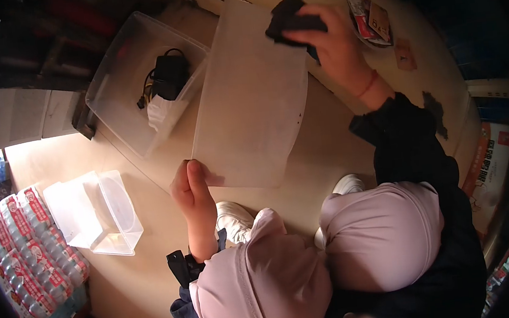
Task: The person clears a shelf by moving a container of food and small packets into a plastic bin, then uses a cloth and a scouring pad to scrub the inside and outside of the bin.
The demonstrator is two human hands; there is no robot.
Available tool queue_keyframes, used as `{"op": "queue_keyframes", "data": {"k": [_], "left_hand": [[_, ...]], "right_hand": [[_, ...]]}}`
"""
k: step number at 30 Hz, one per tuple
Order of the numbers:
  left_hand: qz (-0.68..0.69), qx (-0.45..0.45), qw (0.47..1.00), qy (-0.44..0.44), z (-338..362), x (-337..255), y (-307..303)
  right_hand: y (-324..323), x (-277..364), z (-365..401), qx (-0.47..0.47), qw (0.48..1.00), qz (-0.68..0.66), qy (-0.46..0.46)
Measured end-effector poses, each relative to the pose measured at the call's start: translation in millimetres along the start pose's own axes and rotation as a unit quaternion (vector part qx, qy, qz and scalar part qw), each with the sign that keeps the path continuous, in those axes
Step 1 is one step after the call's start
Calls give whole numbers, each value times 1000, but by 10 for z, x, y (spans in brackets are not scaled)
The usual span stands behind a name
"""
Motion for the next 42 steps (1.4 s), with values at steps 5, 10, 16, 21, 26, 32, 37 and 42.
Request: {"op": "queue_keyframes", "data": {"k": [5,10,16,21,26,32,37,42], "left_hand": [[12,-6,1000,-27,-34,76,17],[0,3,1000,-5,-49,-10,30],[4,2,1000,2,-14,26,40],[1,-8,1000,2,-39,-12,42],[4,-8,1000,-27,3,62,25],[-6,-4,1000,-16,26,14,57],[4,14,1000,-18,-8,-9,31],[19,90,995,-27,-64,-56,41]], "right_hand": [[-33,605,305,65,996,-57,-19],[-166,958,454,129,967,-161,-150],[-147,6,144,24,999,-37,12],[-74,706,554,88,987,-131,40],[-194,579,461,92,985,-140,-50],[-1114,-118,823,10,978,-53,204],[-1502,-438,1361,117,949,39,289],[-1539,-442,1702,187,916,-116,334]]}}
Point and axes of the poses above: each hand's wrist, its own z-axis away from the middle knuckle, its own y-axis out of the palm, x = y × z, the point moved 6 cm from there along -z, towards the middle knuckle, and after that the axes turned 1 degree about -z, right-handed, at the moved point
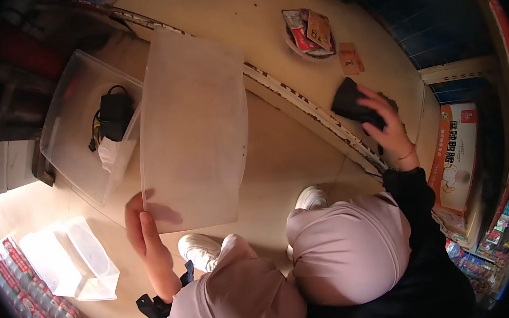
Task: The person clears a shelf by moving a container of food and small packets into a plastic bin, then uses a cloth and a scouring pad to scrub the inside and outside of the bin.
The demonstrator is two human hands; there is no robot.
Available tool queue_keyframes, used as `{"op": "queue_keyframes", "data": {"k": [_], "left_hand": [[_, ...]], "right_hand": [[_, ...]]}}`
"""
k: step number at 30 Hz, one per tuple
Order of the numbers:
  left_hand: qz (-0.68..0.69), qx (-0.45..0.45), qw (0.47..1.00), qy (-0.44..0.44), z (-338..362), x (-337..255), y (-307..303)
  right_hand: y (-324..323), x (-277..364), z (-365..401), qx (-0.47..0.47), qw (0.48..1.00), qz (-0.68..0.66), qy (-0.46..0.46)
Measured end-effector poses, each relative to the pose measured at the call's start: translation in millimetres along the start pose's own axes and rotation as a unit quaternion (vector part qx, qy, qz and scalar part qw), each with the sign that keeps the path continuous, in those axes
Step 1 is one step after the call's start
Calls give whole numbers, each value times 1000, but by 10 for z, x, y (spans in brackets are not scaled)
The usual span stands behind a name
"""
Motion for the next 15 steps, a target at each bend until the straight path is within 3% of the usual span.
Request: {"op": "queue_keyframes", "data": {"k": [1,3,4,6,10,15], "left_hand": [[-2,-1,1000,-5,10,-32,-11],[20,17,999,-25,-37,-94,10],[32,26,999,-33,-64,-104,27],[43,36,998,-35,-87,-90,49],[51,42,997,-37,-79,-59,65],[57,62,996,-17,-92,-72,82]], "right_hand": [[-139,-217,131,-41,999,-30,9],[-457,-750,444,-195,972,-63,116],[-570,-921,541,-194,972,-65,117],[-706,-1144,610,-134,951,230,155],[-410,-1015,601,-44,955,256,144],[-491,-1759,837,-174,952,141,209]]}}
Point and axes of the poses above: each hand's wrist, its own z-axis away from the middle knuckle, its own y-axis out of the palm, x = y × z, the point moved 6 cm from there along -z, towards the middle knuckle, and after that the axes turned 1 degree about -z, right-handed, at the moved point
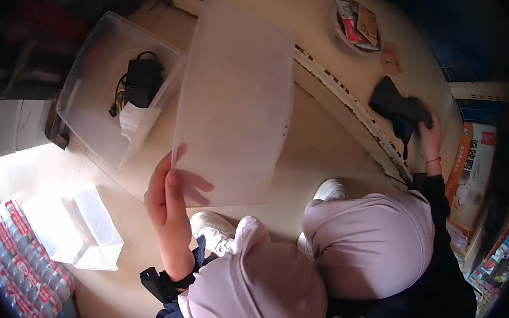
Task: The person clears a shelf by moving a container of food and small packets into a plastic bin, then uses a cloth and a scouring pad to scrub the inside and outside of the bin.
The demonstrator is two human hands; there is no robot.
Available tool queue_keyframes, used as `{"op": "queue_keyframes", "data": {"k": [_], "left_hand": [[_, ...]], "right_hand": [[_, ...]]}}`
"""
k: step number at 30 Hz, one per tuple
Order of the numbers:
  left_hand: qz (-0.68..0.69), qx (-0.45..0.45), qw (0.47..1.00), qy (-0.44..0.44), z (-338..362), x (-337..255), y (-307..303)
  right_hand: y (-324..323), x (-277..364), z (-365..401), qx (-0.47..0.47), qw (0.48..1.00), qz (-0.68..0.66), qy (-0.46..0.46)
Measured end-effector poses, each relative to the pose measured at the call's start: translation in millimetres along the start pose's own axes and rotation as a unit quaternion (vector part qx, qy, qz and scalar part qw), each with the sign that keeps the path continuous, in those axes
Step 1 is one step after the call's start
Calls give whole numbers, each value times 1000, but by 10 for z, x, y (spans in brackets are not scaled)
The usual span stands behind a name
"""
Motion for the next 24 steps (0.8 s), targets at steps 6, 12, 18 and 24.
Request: {"op": "queue_keyframes", "data": {"k": [6,12,18,24], "left_hand": [[-9,-6,1000,-22,-10,12,28],[-9,-36,999,-11,-19,-17,38],[-3,2,1000,-6,-51,-9,27],[13,26,1000,-5,-56,-23,79]], "right_hand": [[-342,1978,-262,-149,950,-227,-153],[425,4029,53,98,852,-87,-506],[842,4401,-35,70,846,3,-529],[817,4377,120,56,854,-27,-517]]}}
Point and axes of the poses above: each hand's wrist, its own z-axis away from the middle knuckle, its own y-axis out of the palm, x = y × z, the point moved 6 cm from there along -z, towards the middle knuckle, and after that the axes turned 1 degree about -z, right-handed, at the moved point
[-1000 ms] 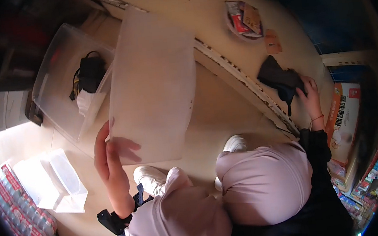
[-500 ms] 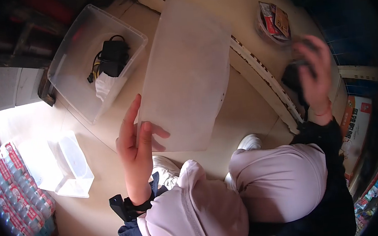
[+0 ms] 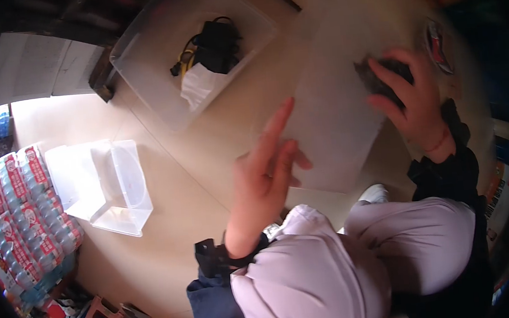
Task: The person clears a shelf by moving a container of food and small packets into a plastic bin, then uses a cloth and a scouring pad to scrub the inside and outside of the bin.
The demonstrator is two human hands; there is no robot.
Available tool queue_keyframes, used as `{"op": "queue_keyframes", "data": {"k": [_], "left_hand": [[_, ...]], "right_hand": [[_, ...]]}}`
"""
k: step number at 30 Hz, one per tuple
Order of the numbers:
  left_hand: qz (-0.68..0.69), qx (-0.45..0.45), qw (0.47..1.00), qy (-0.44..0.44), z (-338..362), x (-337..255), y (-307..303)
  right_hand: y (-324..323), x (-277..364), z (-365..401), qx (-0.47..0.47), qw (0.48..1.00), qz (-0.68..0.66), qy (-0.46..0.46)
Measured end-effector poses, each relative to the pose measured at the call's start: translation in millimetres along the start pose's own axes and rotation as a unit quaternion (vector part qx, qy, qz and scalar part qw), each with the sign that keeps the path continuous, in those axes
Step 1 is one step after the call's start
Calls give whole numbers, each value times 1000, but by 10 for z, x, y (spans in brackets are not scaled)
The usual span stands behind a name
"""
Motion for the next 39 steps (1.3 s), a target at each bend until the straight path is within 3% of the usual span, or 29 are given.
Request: {"op": "queue_keyframes", "data": {"k": [2,3,8,10,12,14,18,20,24,26,27,29,35,39], "left_hand": [[-12,4,1000,8,-8,-16,0],[-18,7,1000,17,-15,-23,-6],[1,8,1000,16,-21,20,12],[-2,14,1000,0,-32,-16,8],[0,7,1000,2,-23,-22,9],[2,0,1000,6,-22,-16,12],[3,-35,999,0,-15,-24,17],[10,-27,999,-15,-11,-17,-5],[17,-26,999,-11,-6,9,-7],[3,-13,1000,12,-1,9,7],[5,-14,1000,13,-1,10,6],[-4,-16,1000,18,-6,3,5],[0,-24,1000,1,-19,-8,8],[-1,-24,1000,8,-31,-4,4]], "right_hand": [[111,84,79,34,996,-15,-82],[120,172,92,-3,994,-31,-103],[73,-34,-15,20,999,44,-17],[19,-295,-37,-51,995,-18,78],[-5,-250,20,-36,997,-23,65],[54,89,47,27,994,-78,-73],[75,-2,6,5,997,-67,-34],[60,-317,-91,-72,992,-59,79],[31,-44,-152,-67,995,-67,-20],[33,91,-169,-11,994,-98,-55],[47,33,-182,-10,994,-97,-58],[46,-256,-217,-53,996,-61,36],[10,99,-240,10,996,-65,-58],[16,-180,-247,-50,997,-50,-10]]}}
Point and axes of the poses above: each hand's wrist, its own z-axis away from the middle knuckle, its own y-axis out of the palm, x = y × z, the point moved 6 cm from there along -z, towards the middle knuckle, and after that the axes turned 1 degree about -z, right-handed, at the moved point
